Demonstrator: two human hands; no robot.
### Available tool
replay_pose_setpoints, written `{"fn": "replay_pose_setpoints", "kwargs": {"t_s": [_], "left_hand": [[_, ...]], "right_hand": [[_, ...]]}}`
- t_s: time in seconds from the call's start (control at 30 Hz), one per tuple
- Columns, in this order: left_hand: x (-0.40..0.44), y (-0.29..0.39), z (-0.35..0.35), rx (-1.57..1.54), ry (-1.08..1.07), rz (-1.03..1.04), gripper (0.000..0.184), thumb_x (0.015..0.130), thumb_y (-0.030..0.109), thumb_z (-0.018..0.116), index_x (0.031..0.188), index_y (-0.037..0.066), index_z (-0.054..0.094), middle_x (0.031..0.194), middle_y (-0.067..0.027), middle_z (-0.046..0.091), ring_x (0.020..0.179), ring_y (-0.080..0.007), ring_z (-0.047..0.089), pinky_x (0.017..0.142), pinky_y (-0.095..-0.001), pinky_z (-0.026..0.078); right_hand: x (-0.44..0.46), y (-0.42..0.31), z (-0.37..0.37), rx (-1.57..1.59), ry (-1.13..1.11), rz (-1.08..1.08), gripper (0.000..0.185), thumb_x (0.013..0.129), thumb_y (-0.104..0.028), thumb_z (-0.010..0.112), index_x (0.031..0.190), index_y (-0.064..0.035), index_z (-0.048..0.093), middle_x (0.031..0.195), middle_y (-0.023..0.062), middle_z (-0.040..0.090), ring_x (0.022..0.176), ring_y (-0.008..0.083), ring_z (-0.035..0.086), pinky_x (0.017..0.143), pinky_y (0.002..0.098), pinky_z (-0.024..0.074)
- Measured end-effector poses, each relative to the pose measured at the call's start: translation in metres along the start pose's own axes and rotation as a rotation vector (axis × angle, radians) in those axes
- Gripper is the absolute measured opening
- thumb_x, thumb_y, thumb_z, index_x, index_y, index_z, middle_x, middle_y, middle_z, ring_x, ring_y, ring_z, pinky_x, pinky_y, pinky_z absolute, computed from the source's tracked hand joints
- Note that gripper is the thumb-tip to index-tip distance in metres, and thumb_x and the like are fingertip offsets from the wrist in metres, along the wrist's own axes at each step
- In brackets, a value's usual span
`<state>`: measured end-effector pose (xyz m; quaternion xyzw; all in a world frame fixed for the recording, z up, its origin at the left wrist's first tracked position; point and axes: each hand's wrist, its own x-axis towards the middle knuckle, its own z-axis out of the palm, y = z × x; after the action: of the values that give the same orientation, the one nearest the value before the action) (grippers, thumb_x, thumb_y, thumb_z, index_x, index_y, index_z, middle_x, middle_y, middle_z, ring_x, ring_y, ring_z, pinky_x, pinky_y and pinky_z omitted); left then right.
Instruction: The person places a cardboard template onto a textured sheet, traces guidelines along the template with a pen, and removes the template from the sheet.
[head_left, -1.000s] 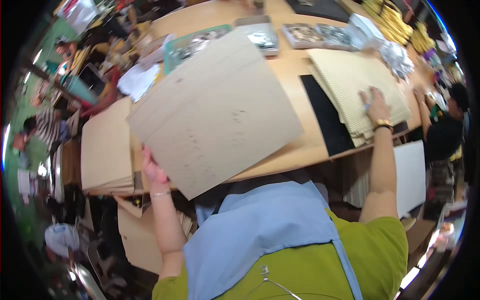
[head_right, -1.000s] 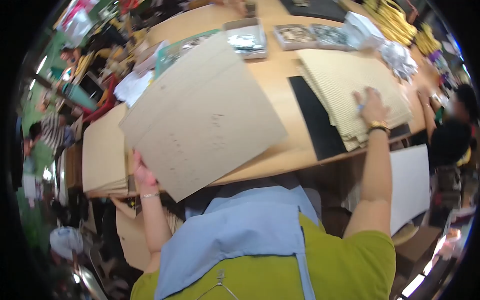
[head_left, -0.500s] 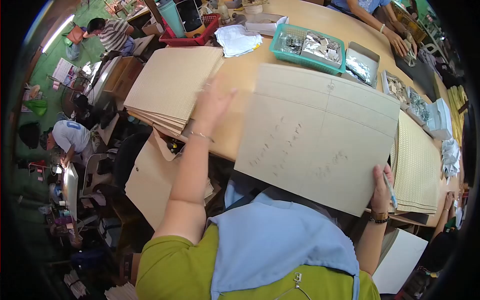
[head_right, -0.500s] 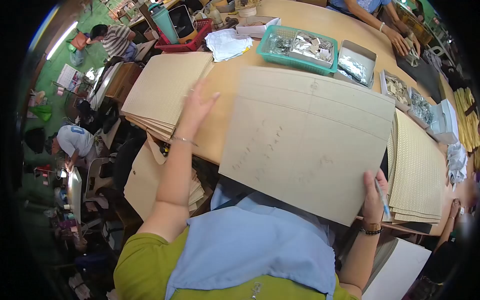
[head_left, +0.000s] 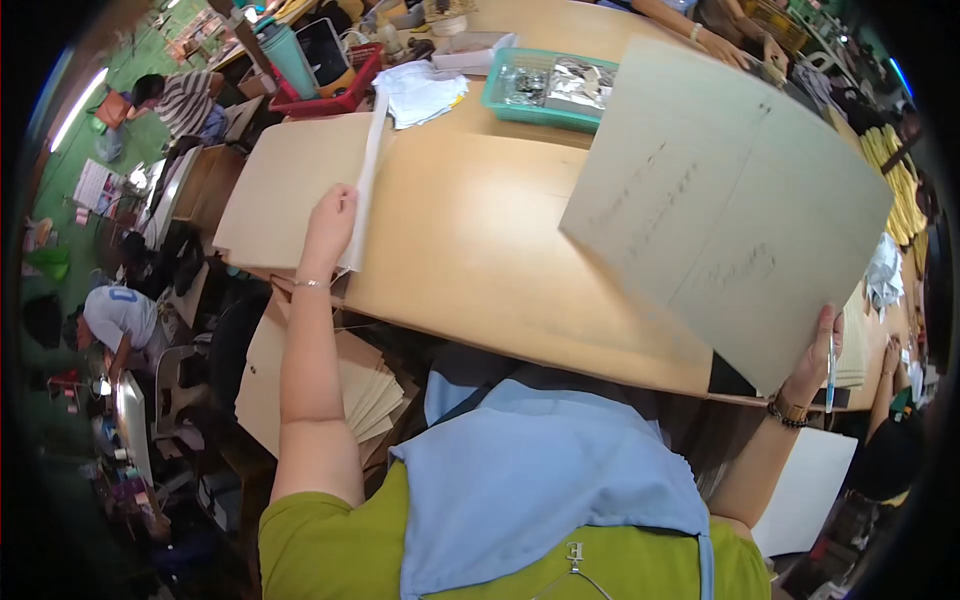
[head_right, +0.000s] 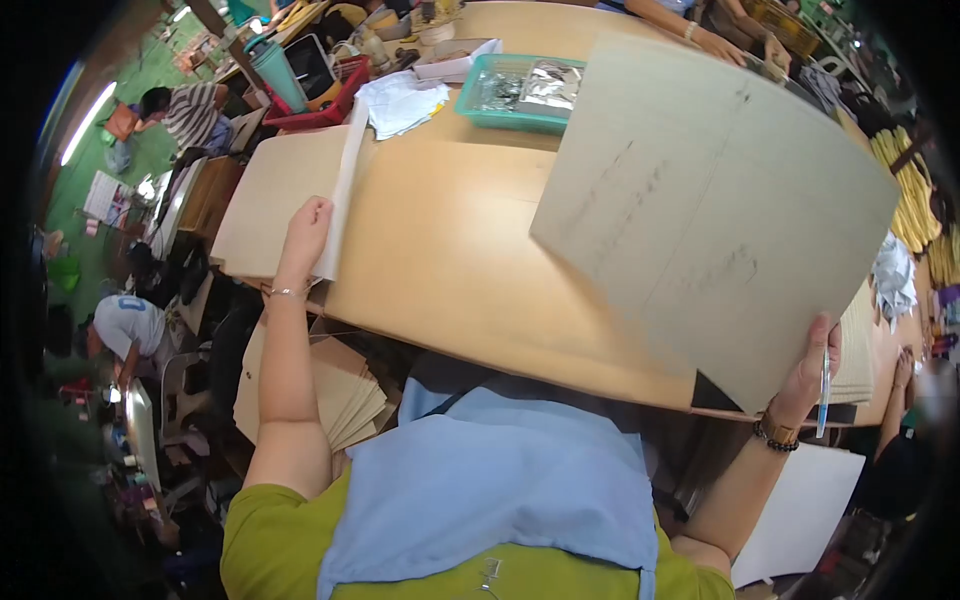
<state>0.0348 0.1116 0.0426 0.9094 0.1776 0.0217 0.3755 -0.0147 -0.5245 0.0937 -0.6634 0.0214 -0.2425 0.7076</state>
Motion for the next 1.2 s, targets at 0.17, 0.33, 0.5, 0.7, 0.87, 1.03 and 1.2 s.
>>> {"fn": "replay_pose_setpoints", "kwargs": {"t_s": [0.17, 0.33, 0.5, 0.7, 0.87, 1.03, 1.2], "left_hand": [[-0.05, 0.064, 0.044, -0.14, -0.364, 0.266, 0.049, 0.094, 0.046, 0.052, 0.128, 0.01, 0.051, 0.134, -0.0169, 0.053, 0.127, -0.0324, 0.048, 0.104, -0.0487, 0.035], [-0.041, 0.041, 0.096, 0.614, -0.12, 0.492, 0.072, 0.088, 0.06, 0.053, 0.146, 0.018, 0.038, 0.155, -0.0176, 0.025, 0.145, -0.0365, 0.019, 0.113, -0.0605, 0.012], [-0.023, 0.071, 0.132, 0.532, -0.187, 0.541, 0.071, 0.09, 0.055, 0.052, 0.148, 0.017, 0.034, 0.157, -0.0167, 0.02, 0.145, -0.0382, 0.014, 0.112, -0.0639, 0.011], [0.01, 0.068, 0.175, -0.197, -0.022, 0.555, 0.06, 0.095, 0.05, 0.047, 0.144, 0.017, 0.041, 0.156, -0.017, 0.024, 0.145, -0.0371, 0.017, 0.112, -0.062, 0.014], [0.007, 0.055, 0.132, 0.361, 0.007, 0.421, 0.06, 0.093, 0.056, 0.047, 0.143, 0.022, 0.044, 0.154, -0.0171, 0.028, 0.144, -0.0369, 0.02, 0.11, -0.0635, 0.017], [-0.005, 0.047, 0.119, 0.549, 0.008, 0.346, 0.065, 0.089, 0.062, 0.047, 0.143, 0.026, 0.043, 0.155, -0.0168, 0.025, 0.144, -0.0362, 0.02, 0.107, -0.0704, 0.013], [-0.014, 0.053, 0.132, 0.555, 0.1, 0.218, 0.068, 0.09, 0.061, 0.046, 0.145, 0.023, 0.039, 0.155, -0.0199, 0.023, 0.144, -0.0377, 0.019, 0.105, -0.0733, 0.011]], "right_hand": [[0.014, -0.014, -0.032, 0.041, 0.284, -0.089, 0.036, 0.099, -0.032, 0.053, 0.117, -0.0004, 0.058, 0.106, 0.0058, 0.064, 0.092, 0.0135, 0.061, 0.077, 0.0255, 0.0494], [0.019, -0.017, -0.063, 0.066, 0.213, -0.018, 0.039, 0.099, -0.033, 0.052, 0.12, 0.0004, 0.056, 0.112, 0.0073, 0.062, 0.096, 0.014, 0.06, 0.081, 0.0271, 0.0498], [0.01, 0.01, -0.045, -0.416, 0.16, 0.077, 0.038, 0.097, -0.029, 0.058, 0.119, 0.0021, 0.057, 0.106, 0.0065, 0.064, 0.095, 0.0115, 0.058, 0.082, 0.0272, 0.0494], [-0.001, 0.057, -0.003, -0.483, -0.242, 0.308, 0.039, 0.095, -0.021, 0.061, 0.122, 0.0058, 0.055, 0.109, 0.0093, 0.065, 0.098, 0.0134, 0.058, 0.086, 0.028, 0.0481], [-0.025, 0.071, 0.061, -0.472, -0.288, 0.134, 0.047, 0.094, -0.014, 0.061, 0.134, 0.0077, 0.046, 0.121, 0.0128, 0.062, 0.107, 0.0143, 0.058, 0.092, 0.0277, 0.0461], [-0.04, 0.112, 0.085, -0.378, -0.239, 0.204, 0.052, 0.092, -0.011, 0.065, 0.136, 0.0064, 0.045, 0.122, 0.0135, 0.062, 0.107, 0.0122, 0.057, 0.093, 0.0257, 0.0453], [0.008, 0.116, 0.093, -0.509, -0.3, 0.209, 0.049, 0.09, -0.013, 0.068, 0.133, 0.0027, 0.051, 0.11, 0.0124, 0.066, 0.097, 0.0114, 0.06, 0.086, 0.0251, 0.0474]]}}
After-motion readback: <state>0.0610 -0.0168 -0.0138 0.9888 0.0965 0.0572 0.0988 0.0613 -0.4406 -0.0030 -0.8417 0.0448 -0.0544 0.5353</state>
